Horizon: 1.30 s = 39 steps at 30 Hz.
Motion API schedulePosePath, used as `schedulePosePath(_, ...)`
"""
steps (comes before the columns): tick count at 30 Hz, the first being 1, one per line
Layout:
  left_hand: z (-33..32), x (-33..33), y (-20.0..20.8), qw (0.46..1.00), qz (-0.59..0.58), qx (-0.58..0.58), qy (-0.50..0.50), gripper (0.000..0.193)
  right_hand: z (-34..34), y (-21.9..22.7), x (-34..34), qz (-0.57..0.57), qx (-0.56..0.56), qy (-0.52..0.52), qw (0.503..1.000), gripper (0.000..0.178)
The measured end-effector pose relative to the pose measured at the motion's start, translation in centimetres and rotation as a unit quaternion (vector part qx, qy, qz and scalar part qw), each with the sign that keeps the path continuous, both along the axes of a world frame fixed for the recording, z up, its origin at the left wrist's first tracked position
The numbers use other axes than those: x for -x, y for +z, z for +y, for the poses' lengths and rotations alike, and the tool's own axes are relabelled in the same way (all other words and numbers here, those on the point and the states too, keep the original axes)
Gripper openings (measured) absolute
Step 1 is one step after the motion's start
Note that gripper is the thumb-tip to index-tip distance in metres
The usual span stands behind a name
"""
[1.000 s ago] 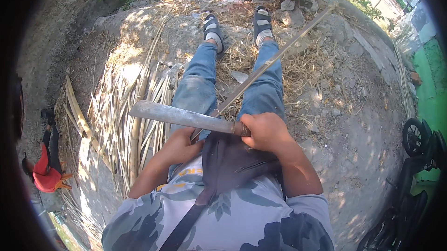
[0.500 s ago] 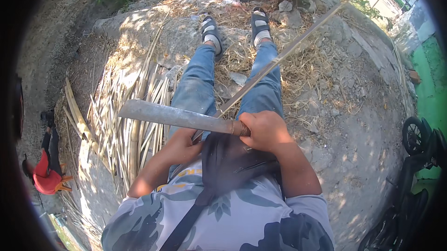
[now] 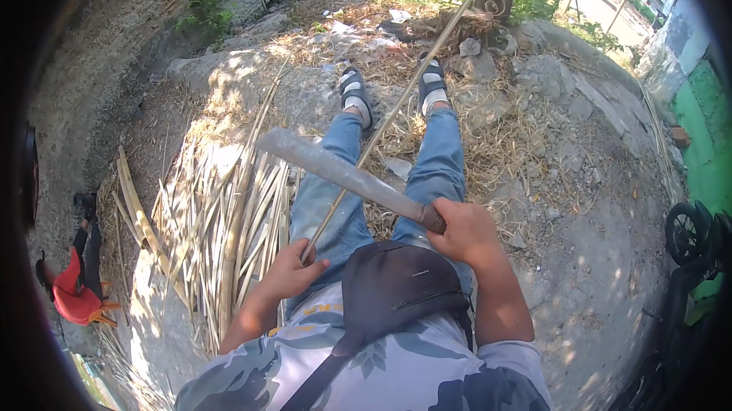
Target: The person shaves a bamboo strip using a machete, switches to a thinner bamboo strip, and scrapes along its length with the machete blade.
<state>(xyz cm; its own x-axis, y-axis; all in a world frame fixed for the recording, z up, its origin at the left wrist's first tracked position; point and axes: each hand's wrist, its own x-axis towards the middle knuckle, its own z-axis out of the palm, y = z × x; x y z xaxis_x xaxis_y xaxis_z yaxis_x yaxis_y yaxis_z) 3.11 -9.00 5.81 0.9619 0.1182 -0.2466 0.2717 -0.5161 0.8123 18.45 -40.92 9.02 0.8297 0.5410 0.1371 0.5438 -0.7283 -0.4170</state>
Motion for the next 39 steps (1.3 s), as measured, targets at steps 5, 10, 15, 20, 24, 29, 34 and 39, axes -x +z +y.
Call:
schedulePosePath(5, 0.5, -0.6, 1.8, 0.998, -0.003, 0.013, -0.064, 0.036, 1.6, 0.7, 0.5, -0.042, 0.038, 0.151, 0.987, 0.032)
schedulePosePath(10, 1.6, -0.6, 3.0, 0.988, -0.092, -0.026, -0.12, 0.044, 0.5, 2.4, 0.2, -0.021, 0.076, 0.169, 0.982, 0.035)
schedulePosePath(15, 1.1, -1.0, 0.8, 0.99, -0.098, -0.052, -0.091, 0.041, 1.3, 0.5, 1.2, -0.027, 0.053, 0.158, 0.986, 0.034)
schedulePosePath(20, 0.1, -0.7, -1.2, 0.99, -0.116, 0.011, -0.074, 0.039, 1.7, 0.4, 1.1, -0.036, 0.031, 0.176, 0.983, 0.03)
schedulePosePath(24, 2.3, 0.2, 1.8, 0.995, 0.073, -0.052, -0.04, 0.035, -1.5, 2.0, -0.9, -0.017, -0.022, 0.008, 1.0, 0.026)
schedulePosePath(29, 2.2, 1.3, 1.0, 0.994, 0.077, -0.061, -0.043, 0.039, -3.6, 1.3, -1.9, 0.041, -0.09, -0.162, 0.982, 0.023)
schedulePosePath(34, -0.1, 0.3, 0.7, 0.994, 0.065, -0.048, -0.074, 0.042, -0.7, -0.6, 0.3, 0.042, 0.002, 0.005, 0.999, 0.029)
schedulePosePath(39, 0.4, -0.2, 1.6, 0.991, 0.05, -0.08, -0.098, 0.048, 0.4, -0.2, 1.0, -0.015, 0.048, 0.136, 0.99, 0.03)
